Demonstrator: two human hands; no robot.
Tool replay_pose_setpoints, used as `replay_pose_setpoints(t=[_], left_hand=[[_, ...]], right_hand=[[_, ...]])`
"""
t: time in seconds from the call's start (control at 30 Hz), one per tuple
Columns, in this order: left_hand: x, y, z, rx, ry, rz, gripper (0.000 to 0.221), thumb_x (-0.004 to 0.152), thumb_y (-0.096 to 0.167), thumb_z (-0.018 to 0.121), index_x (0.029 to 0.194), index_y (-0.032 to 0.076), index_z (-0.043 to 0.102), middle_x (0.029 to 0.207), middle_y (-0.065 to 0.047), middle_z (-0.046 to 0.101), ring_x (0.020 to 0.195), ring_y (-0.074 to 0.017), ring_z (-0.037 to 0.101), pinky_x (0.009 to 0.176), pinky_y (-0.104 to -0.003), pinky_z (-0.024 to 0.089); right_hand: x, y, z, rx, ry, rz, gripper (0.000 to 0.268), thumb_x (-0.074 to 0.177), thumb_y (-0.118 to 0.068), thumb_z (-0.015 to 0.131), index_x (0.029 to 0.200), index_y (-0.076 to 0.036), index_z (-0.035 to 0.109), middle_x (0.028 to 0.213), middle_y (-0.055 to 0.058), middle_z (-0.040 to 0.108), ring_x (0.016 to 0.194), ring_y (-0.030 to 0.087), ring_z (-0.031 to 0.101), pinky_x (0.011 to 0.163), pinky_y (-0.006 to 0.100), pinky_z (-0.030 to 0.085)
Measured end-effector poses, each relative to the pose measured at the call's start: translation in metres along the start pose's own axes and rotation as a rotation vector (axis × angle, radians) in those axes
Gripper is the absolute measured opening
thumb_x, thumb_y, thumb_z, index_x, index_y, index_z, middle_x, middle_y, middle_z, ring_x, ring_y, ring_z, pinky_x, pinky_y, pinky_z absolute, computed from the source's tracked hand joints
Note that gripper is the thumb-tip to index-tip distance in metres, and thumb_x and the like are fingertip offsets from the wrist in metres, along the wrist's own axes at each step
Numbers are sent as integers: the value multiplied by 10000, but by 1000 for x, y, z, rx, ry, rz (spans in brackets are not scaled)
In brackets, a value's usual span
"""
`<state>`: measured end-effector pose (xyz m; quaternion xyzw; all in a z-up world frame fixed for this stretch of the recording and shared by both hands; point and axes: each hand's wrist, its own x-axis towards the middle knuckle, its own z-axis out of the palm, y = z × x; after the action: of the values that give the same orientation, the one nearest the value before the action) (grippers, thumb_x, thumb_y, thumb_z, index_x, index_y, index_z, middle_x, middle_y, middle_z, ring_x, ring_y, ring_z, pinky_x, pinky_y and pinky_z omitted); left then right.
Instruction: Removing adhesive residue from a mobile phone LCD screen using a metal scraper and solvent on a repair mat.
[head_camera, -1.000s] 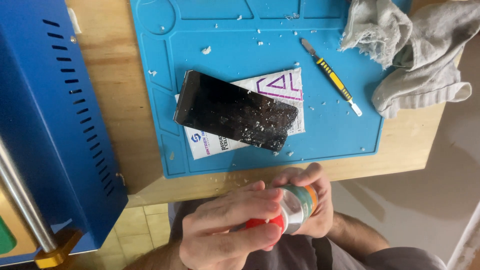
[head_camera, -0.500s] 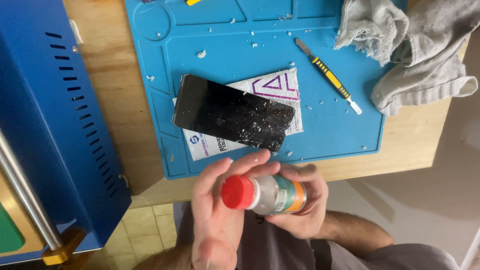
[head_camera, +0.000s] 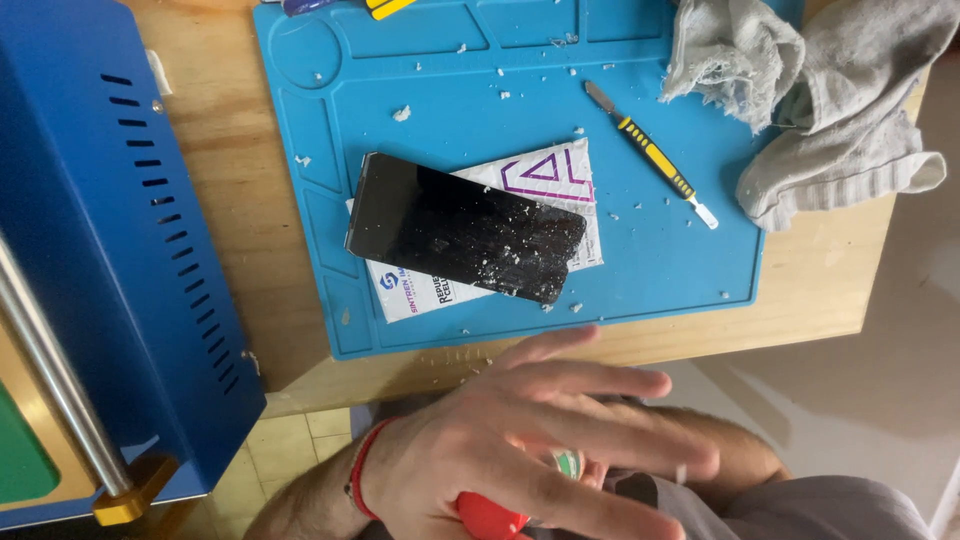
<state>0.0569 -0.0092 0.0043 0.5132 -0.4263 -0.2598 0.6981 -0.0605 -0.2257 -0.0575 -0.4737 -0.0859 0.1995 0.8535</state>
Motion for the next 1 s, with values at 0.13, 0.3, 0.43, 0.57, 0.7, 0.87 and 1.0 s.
replay_pose_setpoints(t=[0.13,0.3,0.43,0.57,0.7,0.87,1.0], left_hand=[[1,2,8,-23,169,-127,437,1081,167,787,1478,51,646,1506,-30,642,1500,-194,527,1347,-377,540],[19,29,42,-370,1046,-304,551,1133,321,584,1507,-82,563,1312,-283,796,1354,-363,734,1180,-483,585],[28,33,42,-322,1022,-376,754,834,325,684,1503,-1,567,1288,-210,766,1444,-391,705,1279,-534,492],[22,22,33,-553,958,-509,664,949,263,756,1522,-43,619,723,-21,762,1166,-339,857,1030,-431,669],[17,14,11,-214,430,-279,691,1214,598,454,1649,61,472,1159,-74,848,1557,-294,685,1537,-602,193],[19,0,6,-245,335,-173,568,1235,470,538,1654,87,504,1059,-10,837,1550,-250,705,1604,-610,226],[36,2,-3,-185,414,-245,739,990,572,717,1535,88,593,1061,5,821,1300,-209,803,1268,-361,562]], right_hand=[[4,-1,-7,-75,-18,-43,762,1218,-639,622,1423,86,508,1227,157,628,1069,279,693,902,430,604],[15,5,-6,-984,299,-401,801,955,-323,869,1464,35,363,1259,306,689,978,293,760,839,395,642],[18,26,-9,-1182,388,-524,796,941,-359,917,1496,-3,470,1153,251,675,881,337,732,763,425,634],[20,8,-11,-1110,204,-530,617,988,-478,787,1287,23,588,870,118,680,671,242,646,622,387,550],[24,-16,-4,-116,77,92,764,1151,-660,650,1449,41,601,1255,152,767,1083,285,790,929,422,654],[34,-28,-11,267,70,252,784,1124,-709,555,1358,39,597,1122,122,721,900,199,649,776,346,536],[49,-37,-24,775,42,464,836,1089,-770,433,1241,36,593,951,85,662,663,92,468,577,249,385]])
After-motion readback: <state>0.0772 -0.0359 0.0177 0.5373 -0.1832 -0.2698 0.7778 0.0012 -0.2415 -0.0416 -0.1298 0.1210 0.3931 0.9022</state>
